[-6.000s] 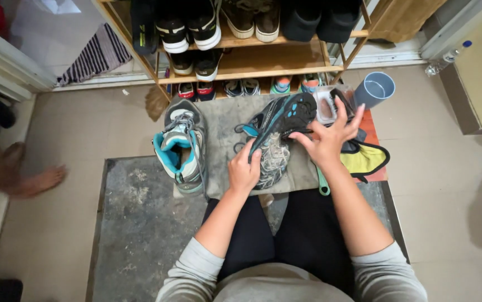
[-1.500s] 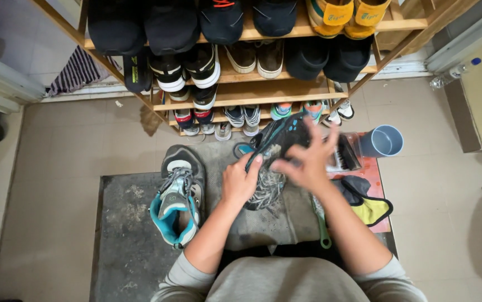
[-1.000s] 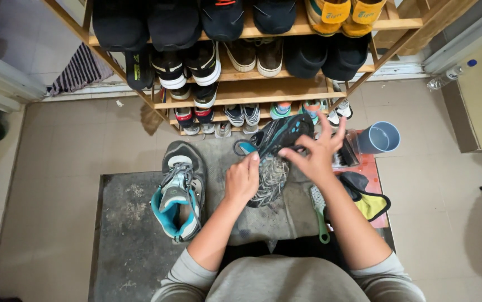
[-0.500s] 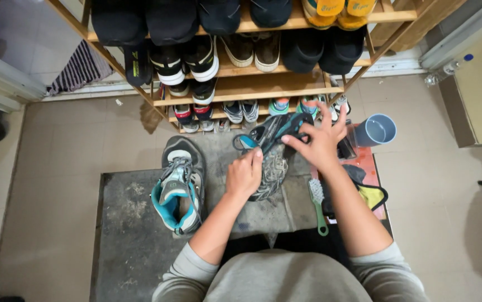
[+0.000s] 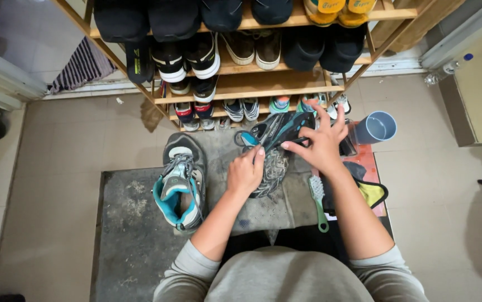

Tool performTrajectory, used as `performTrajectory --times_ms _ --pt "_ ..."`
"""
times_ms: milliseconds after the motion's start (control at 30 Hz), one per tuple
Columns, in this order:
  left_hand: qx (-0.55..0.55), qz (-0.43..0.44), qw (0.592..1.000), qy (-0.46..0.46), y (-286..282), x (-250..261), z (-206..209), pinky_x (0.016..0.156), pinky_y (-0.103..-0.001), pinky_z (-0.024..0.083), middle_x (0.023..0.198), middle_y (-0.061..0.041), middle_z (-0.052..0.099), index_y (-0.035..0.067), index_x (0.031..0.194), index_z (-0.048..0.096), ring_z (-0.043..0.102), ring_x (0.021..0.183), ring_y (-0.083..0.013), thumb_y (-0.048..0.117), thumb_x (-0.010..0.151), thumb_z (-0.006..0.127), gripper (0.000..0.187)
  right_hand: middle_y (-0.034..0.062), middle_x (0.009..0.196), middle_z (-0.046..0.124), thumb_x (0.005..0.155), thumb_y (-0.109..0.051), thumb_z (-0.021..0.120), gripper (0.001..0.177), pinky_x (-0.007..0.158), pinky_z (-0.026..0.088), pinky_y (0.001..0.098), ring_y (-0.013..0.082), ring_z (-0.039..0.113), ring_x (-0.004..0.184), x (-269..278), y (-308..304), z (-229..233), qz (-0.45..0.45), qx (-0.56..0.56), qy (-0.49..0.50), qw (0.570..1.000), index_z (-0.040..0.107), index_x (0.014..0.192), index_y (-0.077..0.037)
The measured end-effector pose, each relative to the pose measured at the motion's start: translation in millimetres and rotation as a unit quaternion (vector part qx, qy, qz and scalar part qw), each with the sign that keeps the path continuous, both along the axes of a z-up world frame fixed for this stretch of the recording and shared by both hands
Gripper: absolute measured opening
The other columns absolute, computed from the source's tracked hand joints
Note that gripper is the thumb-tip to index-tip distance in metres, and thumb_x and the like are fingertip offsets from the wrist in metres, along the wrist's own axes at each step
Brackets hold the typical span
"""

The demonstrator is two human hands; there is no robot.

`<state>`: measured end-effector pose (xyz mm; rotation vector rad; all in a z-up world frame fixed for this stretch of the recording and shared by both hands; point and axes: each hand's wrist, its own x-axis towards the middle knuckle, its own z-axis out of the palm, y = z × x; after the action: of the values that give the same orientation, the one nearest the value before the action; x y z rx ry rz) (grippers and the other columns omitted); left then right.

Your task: The person scrubs the sole of a black and teal hiking shoe with a brush, repeatedly dipping the brush into a container of liquid. They focus on the tread and edges of the sole throughout the clip.

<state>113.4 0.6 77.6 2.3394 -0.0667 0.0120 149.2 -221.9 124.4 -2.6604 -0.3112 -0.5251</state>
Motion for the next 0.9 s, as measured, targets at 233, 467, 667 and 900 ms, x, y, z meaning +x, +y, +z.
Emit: performTrajectory --times_ms 233,467,667,900 --pt "-0.006 0.001 1.0 -0.009 2 -2 0 0.083 -0.058 0.058 0.11 -0.019 0.076 0.014 0.127 0.073 0.073 0.094 -0.0446 0.048 0.104 0.042 0.051 0.0024 0.155 0.041 0.071 -0.074 0.078 0.052 0.103 0.022 0.0669 0.0569 0.009 0.147 -9 4 -9 0.019 -0.019 -0.017 0.999 0.062 0.069 -0.025" --pt "0.001 0.001 1.0 -0.005 2 -2 5 0.084 -0.058 0.058 0.11 -0.018 0.076 0.016 0.127 0.073 0.073 0.095 -0.044 0.051 0.103 0.043 0.052 0.0058 0.154 0.042 0.07 -0.07 0.082 0.05 0.102 0.021 0.0733 0.0599 0.008 0.146 -16 12 -8 0.015 0.019 -0.024 0.999 0.064 0.071 -0.023" --pt "-0.015 0.011 1.0 -0.006 3 -6 3 0.083 -0.057 0.058 0.109 -0.017 0.077 0.017 0.127 0.073 0.073 0.095 -0.0443 0.052 0.103 0.043 0.052 0.0076 0.152 0.045 0.072 -0.065 0.085 0.048 0.105 0.016 0.0749 0.0578 0.012 0.147 -17 4 -23 -0.016 0.037 -0.052 0.998 0.064 0.074 -0.022" --pt "-0.019 0.026 0.999 -0.039 0 -9 -15 0.08 -0.056 0.059 0.103 -0.018 0.077 0.018 0.124 0.075 0.073 0.091 -0.0445 0.053 0.101 0.048 0.05 0.0085 0.154 0.045 0.073 -0.068 0.083 0.048 0.108 0.013 0.0727 0.0579 0.012 0.148 -24 -2 -32 -0.028 0.03 -0.098 0.994 0.066 0.078 -0.023"
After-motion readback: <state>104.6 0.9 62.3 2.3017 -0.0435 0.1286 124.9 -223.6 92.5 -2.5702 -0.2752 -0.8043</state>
